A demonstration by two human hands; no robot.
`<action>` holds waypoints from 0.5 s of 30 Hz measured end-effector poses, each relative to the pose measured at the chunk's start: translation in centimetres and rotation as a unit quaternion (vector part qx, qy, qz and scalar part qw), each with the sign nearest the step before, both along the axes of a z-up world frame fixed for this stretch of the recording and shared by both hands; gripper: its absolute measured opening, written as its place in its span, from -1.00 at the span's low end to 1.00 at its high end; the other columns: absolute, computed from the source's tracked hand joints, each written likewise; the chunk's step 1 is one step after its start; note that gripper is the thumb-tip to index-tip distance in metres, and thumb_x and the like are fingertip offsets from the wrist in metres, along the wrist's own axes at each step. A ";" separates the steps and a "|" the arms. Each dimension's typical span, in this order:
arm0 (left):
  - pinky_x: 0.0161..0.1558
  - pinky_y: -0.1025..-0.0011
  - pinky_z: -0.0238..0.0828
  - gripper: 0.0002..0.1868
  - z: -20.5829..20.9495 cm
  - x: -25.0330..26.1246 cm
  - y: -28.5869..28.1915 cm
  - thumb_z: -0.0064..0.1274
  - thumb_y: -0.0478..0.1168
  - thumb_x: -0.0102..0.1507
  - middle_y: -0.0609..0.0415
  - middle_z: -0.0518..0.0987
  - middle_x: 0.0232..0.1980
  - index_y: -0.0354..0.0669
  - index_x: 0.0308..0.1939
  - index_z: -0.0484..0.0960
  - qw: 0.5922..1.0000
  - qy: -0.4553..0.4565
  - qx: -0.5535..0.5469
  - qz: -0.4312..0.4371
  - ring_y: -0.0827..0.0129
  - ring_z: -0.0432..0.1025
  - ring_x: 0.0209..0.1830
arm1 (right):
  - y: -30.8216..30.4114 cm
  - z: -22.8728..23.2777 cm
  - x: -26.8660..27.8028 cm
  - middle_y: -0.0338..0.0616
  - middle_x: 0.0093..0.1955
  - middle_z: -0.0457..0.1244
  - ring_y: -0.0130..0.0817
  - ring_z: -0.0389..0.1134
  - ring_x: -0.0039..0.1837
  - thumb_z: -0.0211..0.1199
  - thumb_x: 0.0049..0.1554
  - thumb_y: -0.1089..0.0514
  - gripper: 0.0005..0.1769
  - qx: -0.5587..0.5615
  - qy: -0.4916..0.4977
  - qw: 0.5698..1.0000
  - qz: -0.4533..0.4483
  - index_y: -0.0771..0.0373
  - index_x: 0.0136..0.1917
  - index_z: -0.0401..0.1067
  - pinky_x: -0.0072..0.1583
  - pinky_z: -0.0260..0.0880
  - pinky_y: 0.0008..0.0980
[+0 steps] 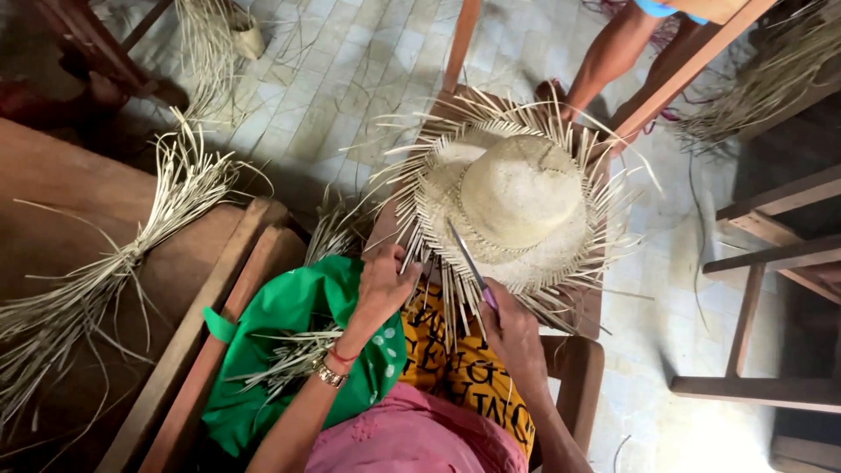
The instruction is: Trimming the excess straw from the brim of a woven hat using a knife to create a clean edge.
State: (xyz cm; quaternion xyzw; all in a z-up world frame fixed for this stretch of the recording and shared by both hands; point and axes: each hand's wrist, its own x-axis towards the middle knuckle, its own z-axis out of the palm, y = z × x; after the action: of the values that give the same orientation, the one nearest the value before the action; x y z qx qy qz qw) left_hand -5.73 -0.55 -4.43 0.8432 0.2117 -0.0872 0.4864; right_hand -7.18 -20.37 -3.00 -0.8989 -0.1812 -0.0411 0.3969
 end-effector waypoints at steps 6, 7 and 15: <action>-0.04 -0.02 0.23 -0.42 3.1 0.2 0.0 -0.03 -0.12 0.08 -0.35 0.35 -0.03 -0.36 0.09 0.19 0.998 -0.023 -0.048 -0.016 -0.19 0.24 0.03 | 2.1 -1.2 -1.0 -0.02 -0.33 0.26 -0.46 0.21 -0.57 -0.03 0.06 0.26 -0.60 -0.195 -0.045 0.979 0.035 0.22 0.20 0.16 -0.49 0.17 -0.50; -0.01 -0.07 0.19 -0.40 3.7 0.2 -0.1 -0.04 -0.16 0.10 -0.40 0.31 -0.01 -0.39 0.12 0.13 0.998 -0.015 -0.051 -0.022 -0.23 0.20 0.06 | 2.2 -1.9 -0.8 -0.01 -0.31 0.26 -0.46 0.19 -0.60 -0.05 0.06 0.27 -0.56 -0.212 -0.059 0.975 0.044 0.19 0.24 0.12 -0.51 0.14 -0.48; -0.06 -0.08 0.24 -0.33 2.7 1.0 -0.2 0.06 -0.15 0.04 -0.36 0.28 0.03 -0.30 0.12 0.11 0.999 0.001 0.006 -0.043 -0.20 0.26 0.00 | 4.0 -1.9 -0.1 -0.11 -0.28 0.21 -0.48 0.18 -0.59 -0.07 -0.04 0.38 -0.40 -0.275 -0.040 0.960 0.045 0.15 0.29 0.04 -0.50 0.14 -0.49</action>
State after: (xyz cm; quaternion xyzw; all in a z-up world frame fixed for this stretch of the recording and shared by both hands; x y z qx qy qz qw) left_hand -4.77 -0.75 -1.69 0.8544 0.1757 -0.1073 0.4771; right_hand -7.31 -16.40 -4.86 -0.9619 -0.2413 -0.0083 0.1284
